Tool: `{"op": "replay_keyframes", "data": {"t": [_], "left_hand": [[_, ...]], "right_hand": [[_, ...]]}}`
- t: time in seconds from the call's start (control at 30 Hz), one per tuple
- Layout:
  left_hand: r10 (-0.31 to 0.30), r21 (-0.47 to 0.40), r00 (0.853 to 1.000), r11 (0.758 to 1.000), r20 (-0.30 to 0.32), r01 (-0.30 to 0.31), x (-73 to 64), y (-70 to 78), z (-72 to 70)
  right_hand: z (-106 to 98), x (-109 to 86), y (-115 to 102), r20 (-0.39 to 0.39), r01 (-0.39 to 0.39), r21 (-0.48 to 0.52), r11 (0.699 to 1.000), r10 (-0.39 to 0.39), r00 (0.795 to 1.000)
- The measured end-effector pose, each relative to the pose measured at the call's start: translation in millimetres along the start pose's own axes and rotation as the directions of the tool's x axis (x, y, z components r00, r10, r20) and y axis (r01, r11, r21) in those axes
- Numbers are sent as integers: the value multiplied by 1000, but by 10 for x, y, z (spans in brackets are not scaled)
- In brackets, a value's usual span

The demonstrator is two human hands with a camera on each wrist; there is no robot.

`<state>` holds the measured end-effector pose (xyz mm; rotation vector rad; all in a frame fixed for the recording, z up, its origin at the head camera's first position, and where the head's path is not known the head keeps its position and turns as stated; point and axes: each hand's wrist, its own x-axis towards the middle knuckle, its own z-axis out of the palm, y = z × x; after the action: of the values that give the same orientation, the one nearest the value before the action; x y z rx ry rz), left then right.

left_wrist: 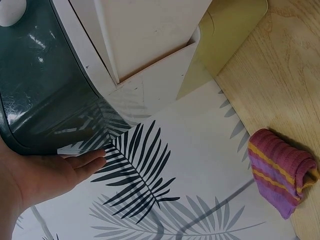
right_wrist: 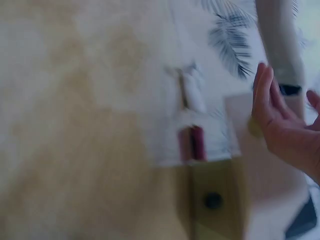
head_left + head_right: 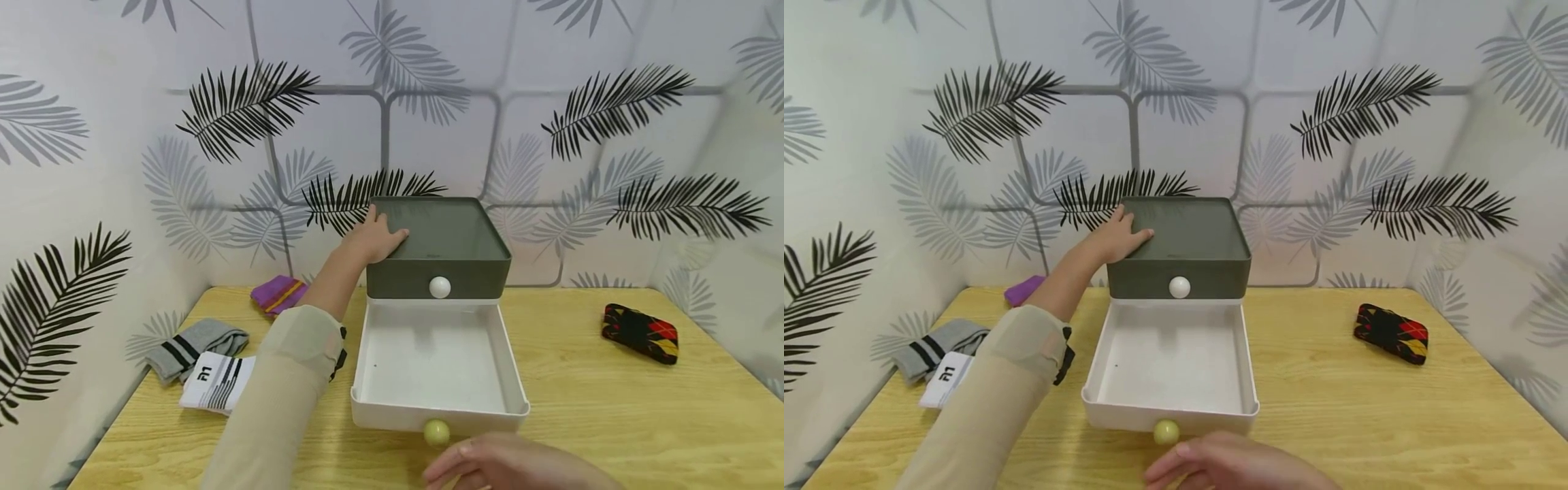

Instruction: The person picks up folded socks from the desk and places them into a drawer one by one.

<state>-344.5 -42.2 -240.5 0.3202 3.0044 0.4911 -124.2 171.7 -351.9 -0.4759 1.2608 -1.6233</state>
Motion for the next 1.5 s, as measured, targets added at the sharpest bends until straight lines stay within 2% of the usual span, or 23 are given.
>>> {"op": "replay_keyframes", "data": {"t": [0.07,0.13,0.17,0.2,0.27,0.33,0.37,0.4,0.47,0.53,0.57,0.6,0.67,0.73,0.77,0.87,1.03,1.07,1.17,1.27,1.37,1.43,1.5], "left_hand": [[3,-1,1000,1000,-10,-3,6,-8,-19],[5,1,1000,1000,-19,-5,14,-22,-36],[5,2,1000,1000,-22,-5,15,-29,-44],[5,3,1000,1000,-25,-5,16,-35,-50],[5,0,1000,1000,-23,-5,19,-47,-57],[3,-3,1000,1000,-22,-3,16,-59,-62],[4,-3,1000,1000,-20,-4,15,-65,-62],[4,-2,1000,1000,-19,-4,14,-70,-62],[5,-2,1000,1000,-16,-5,7,-79,-62],[4,-5,1000,1000,-12,-4,-7,-80,-64],[2,-6,1000,1000,-8,-2,-15,-80,-64],[1,-10,1000,1000,-6,-1,-23,-77,-62],[-2,-18,1000,1000,0,2,-36,-68,-55],[-3,-21,1000,1000,3,3,-39,-55,-40],[-3,-22,1000,1000,3,3,-37,-48,-30],[4,-15,1000,1000,1,-4,-23,-27,0],[12,2,1000,1000,-14,-12,5,-10,20],[12,3,1000,1000,-20,-12,9,-8,14],[14,0,1000,1000,-28,-14,7,4,7],[15,-7,999,1000,-28,-15,-1,4,-7],[16,-5,1000,1000,-25,-16,-13,2,-18],[17,-6,1000,1000,-20,-17,-14,3,-18],[14,-9,1000,1000,-13,-14,-14,9,-11]], "right_hand": [[-72,-140,-139,121,136,-45,990,-129,984],[-193,-276,-290,206,315,-79,946,-294,933],[-263,-352,-370,217,403,-111,908,-374,902],[-337,-430,-444,214,477,-142,867,-444,870],[-478,-609,-593,125,558,-268,785,-546,828],[-661,-777,-701,26,586,-455,671,-648,762],[-753,-862,-737,-54,543,-577,609,-692,719],[-860,-935,-759,-131,465,-700,542,-737,663],[-1096,-1060,-768,-282,196,-874,444,-793,540],[-1372,-1172,-729,-407,-123,-910,395,-805,432],[-1517,-1221,-692,-454,-278,-887,367,-803,387],[-1675,-1266,-647,-473,-394,-858,329,-804,360],[-1981,-1351,-531,-495,-539,-800,262,-795,350],[-2247,-1423,-394,-546,-663,-720,205,-757,359],[-2355,-1452,-328,-579,-701,-687,192,-728,367],[-2596,-1524,-177,-673,-758,-627,179,-614,412],[-2743,-1556,-91,-753,-756,-615,224,-451,478],[-2745,-1539,-94,-764,-758,-608,236,-431,479],[-2701,-1477,-94,-807,-789,-560,252,-381,451],[-2598,-1354,-90,-840,-826,-509,242,-350,415],[-2412,-1197,-111,-860,-848,-477,233,-323,395],[-2270,-1097,-139,-866,-856,-468,218,-307,395],[-2127,-1018,-179,-865,-865,-470,176,-290,410]]}}
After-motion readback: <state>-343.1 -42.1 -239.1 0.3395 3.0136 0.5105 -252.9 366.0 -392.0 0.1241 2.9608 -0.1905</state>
